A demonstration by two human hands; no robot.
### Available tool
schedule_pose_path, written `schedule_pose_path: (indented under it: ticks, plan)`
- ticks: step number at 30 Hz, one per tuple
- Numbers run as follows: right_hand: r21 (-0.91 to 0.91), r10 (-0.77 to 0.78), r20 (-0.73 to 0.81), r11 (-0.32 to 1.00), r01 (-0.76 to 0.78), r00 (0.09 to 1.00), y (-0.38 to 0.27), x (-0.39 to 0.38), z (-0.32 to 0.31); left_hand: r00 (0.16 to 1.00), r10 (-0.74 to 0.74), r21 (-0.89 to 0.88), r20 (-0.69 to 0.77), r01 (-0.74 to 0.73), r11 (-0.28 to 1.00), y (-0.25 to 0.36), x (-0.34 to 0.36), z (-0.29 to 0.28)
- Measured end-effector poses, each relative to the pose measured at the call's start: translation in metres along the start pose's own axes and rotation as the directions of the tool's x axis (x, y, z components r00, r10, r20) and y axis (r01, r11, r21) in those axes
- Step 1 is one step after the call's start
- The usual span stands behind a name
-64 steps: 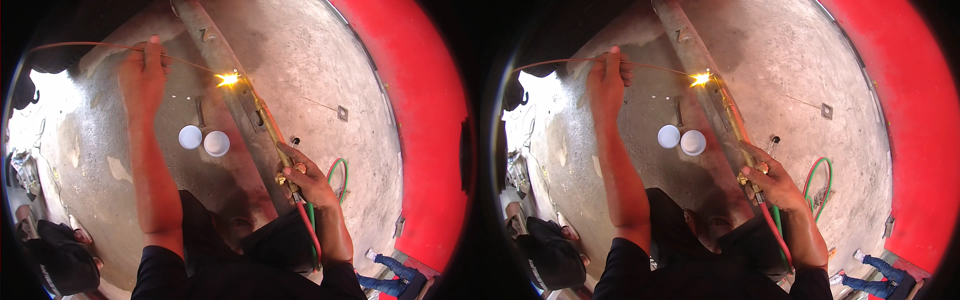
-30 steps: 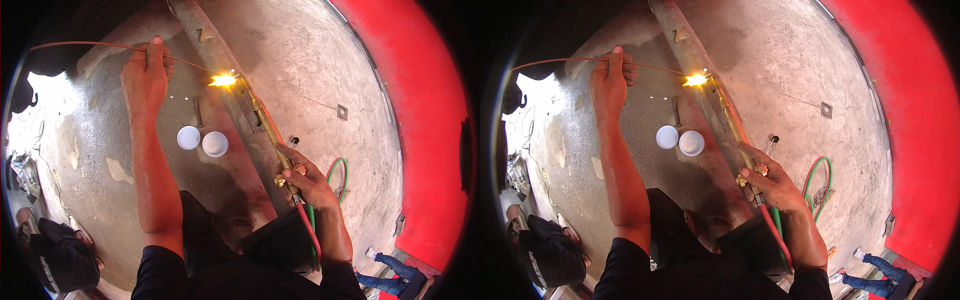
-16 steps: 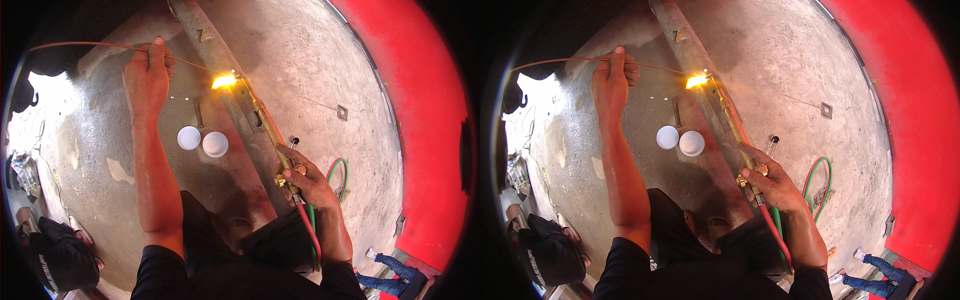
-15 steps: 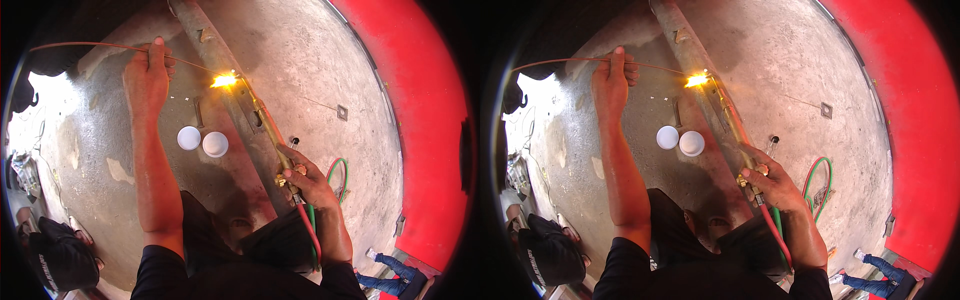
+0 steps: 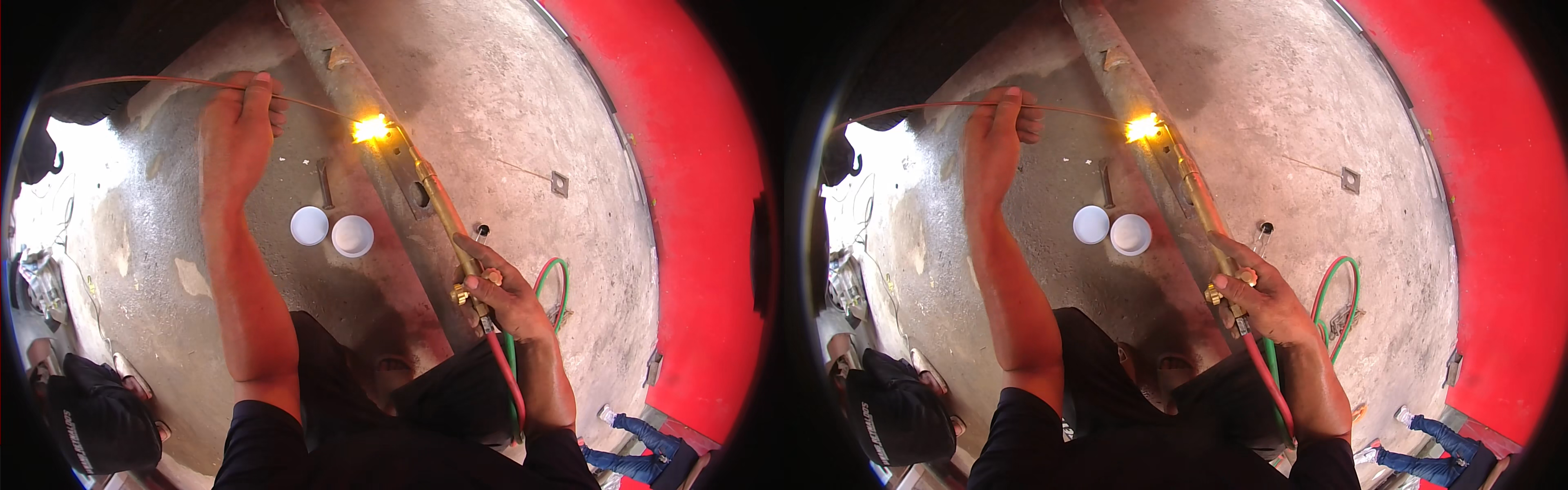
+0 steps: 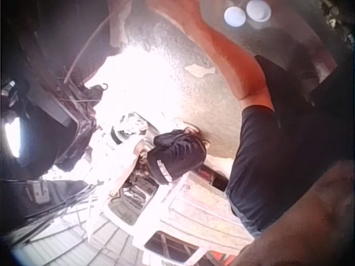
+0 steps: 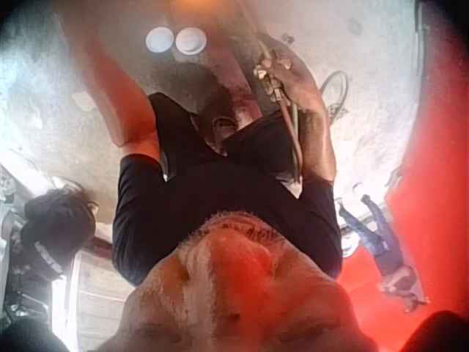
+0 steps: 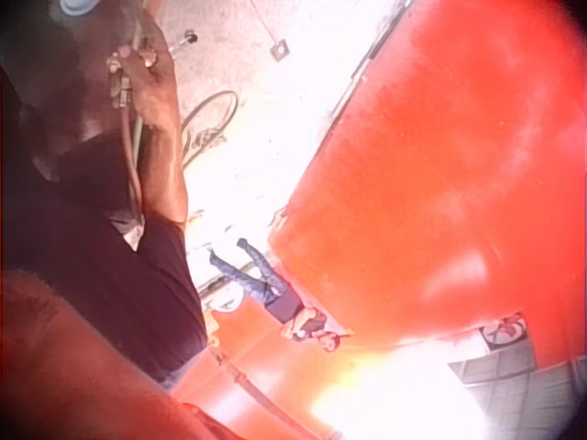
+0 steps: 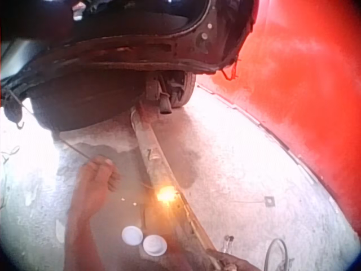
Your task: The person brazes a metal bracket using a filler rod and a gas torch, then attaches the bracket onto the rear panel of a vehicle using the torch.
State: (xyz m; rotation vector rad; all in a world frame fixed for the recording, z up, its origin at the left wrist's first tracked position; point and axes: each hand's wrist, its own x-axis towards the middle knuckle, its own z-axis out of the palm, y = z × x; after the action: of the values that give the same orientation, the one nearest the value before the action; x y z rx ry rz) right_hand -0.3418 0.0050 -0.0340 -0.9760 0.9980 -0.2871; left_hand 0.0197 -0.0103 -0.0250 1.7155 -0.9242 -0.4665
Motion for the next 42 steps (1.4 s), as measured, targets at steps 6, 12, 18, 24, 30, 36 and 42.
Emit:
schedule_pose_path:
  ticks: [6,12,18,24,30,36,42]
  plan:
    - [-0.03,-0.009,-0.025,1.0,0.008,1.0,-0.0006,0.0004,0.001,1.0,-0.025,0.019,0.008,0.024,1.0,0.0024,-0.0011,0.0042]
    - [-0.005,-0.01,-0.019,1.0,0.01,1.0,0.0014,0.0,-0.0006,1.0,-0.011,0.002,0.016,0.011,1.0,0.0,0.0003,0.0023]
    - [0.015,-0.014,-0.004,1.0,0.014,1.0,0.0012,-0.0008,-0.0007,1.0,-0.009,0.009,0.026,0.009,1.0,0.0043,-0.0023,0.0045]
    - [-0.032,-0.033,0.02,0.999,0.034,0.999,0.0,-0.0007,0.0001,1.0,0.004,-0.04,0.01,-0.004,0.999,0.0035,-0.0021,0.0044]
    - [-0.003,-0.044,-0.005,0.999,0.044,0.999,0.0007,-0.0019,-0.0003,1.0,0.03,-0.039,-0.004,-0.03,0.999,0.0032,-0.0028,0.0077]
    - [-0.029,-0.059,-0.003,0.998,0.059,0.998,-0.0008,-0.0049,-0.0036,1.0,0.016,-0.05,0.007,-0.016,0.999,0.0038,-0.0022,0.0096]
    - [0.024,-0.071,0.038,0.997,0.07,0.997,-0.0003,-0.0054,-0.0042,1.0,0.021,-0.028,0.009,-0.021,0.999,0.0034,-0.0018,0.0095]
